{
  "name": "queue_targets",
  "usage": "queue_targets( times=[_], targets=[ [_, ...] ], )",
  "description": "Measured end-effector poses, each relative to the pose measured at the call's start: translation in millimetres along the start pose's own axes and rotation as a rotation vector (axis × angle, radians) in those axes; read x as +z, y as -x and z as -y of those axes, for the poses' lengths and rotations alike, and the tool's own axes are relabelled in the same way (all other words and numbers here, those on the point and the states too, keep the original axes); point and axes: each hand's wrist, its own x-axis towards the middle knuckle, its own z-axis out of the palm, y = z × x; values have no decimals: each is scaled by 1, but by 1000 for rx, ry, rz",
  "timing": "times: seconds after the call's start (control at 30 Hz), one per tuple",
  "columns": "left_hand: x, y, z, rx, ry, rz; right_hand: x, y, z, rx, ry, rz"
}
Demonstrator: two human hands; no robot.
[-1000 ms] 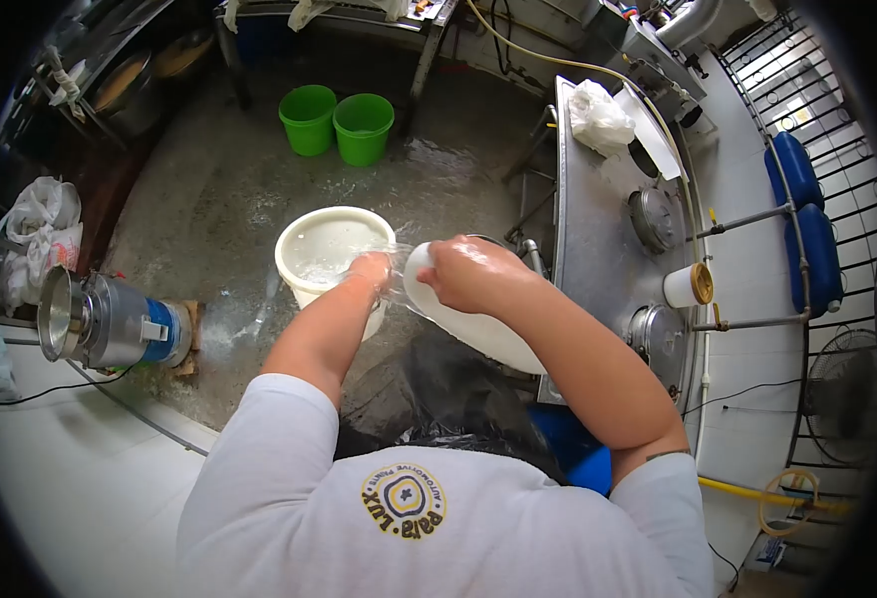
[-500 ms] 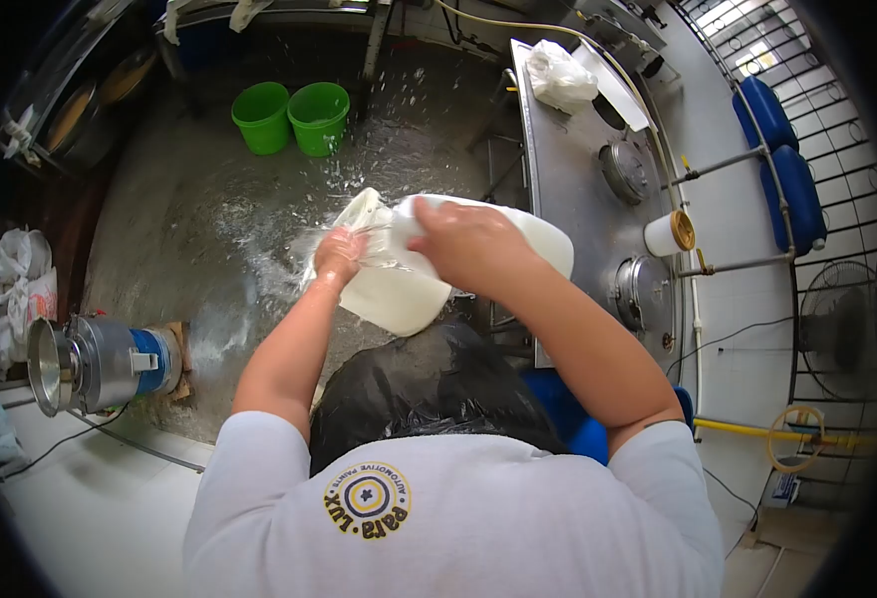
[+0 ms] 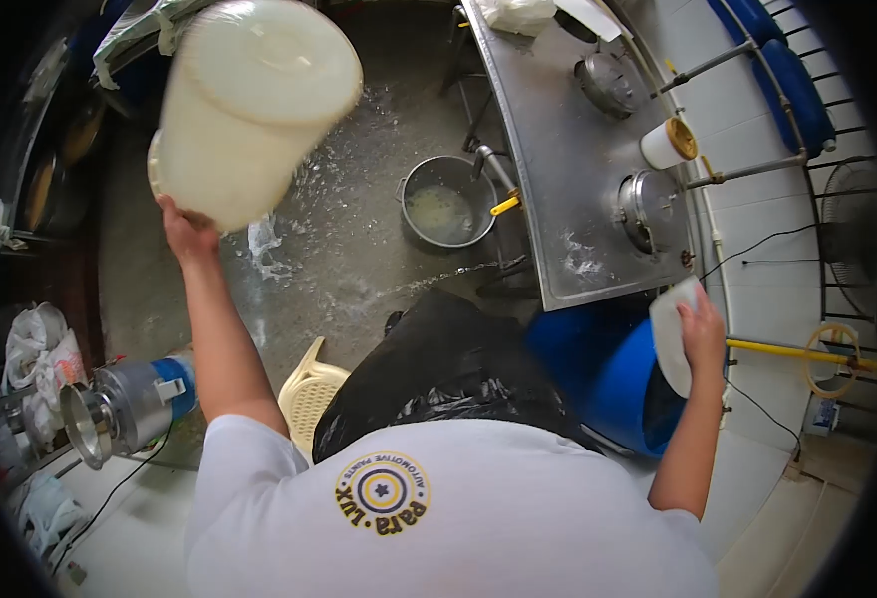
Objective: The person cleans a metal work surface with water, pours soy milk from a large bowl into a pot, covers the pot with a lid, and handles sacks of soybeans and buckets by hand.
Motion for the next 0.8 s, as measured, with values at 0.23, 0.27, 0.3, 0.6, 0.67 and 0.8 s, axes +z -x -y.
queue_targets(
  times=[0.23, 0.27, 0.3, 0.6, 0.67, 0.8],
  targets=[
    [98, 16, -103, 197, -10, -15, 97, 101, -188, 431, 165, 284],
    [108, 25, -109, 224, -22, 42, 119, 117, -211, 511, 209, 356],
    [113, 29, -114, 240, 23, 57, 134, 136, -222, 563, 231, 420],
    [200, 128, -42, 214, -572, 298, 262, 195, -268, 1148, -49, 674],
    [235, 190, 9, 219, -688, 419, 250, 186, -270, 852, -37, 767],
    [285, 258, 92, 458, -1006, 612, 315, 195, -306, 853, -159, 656]
  ],
)
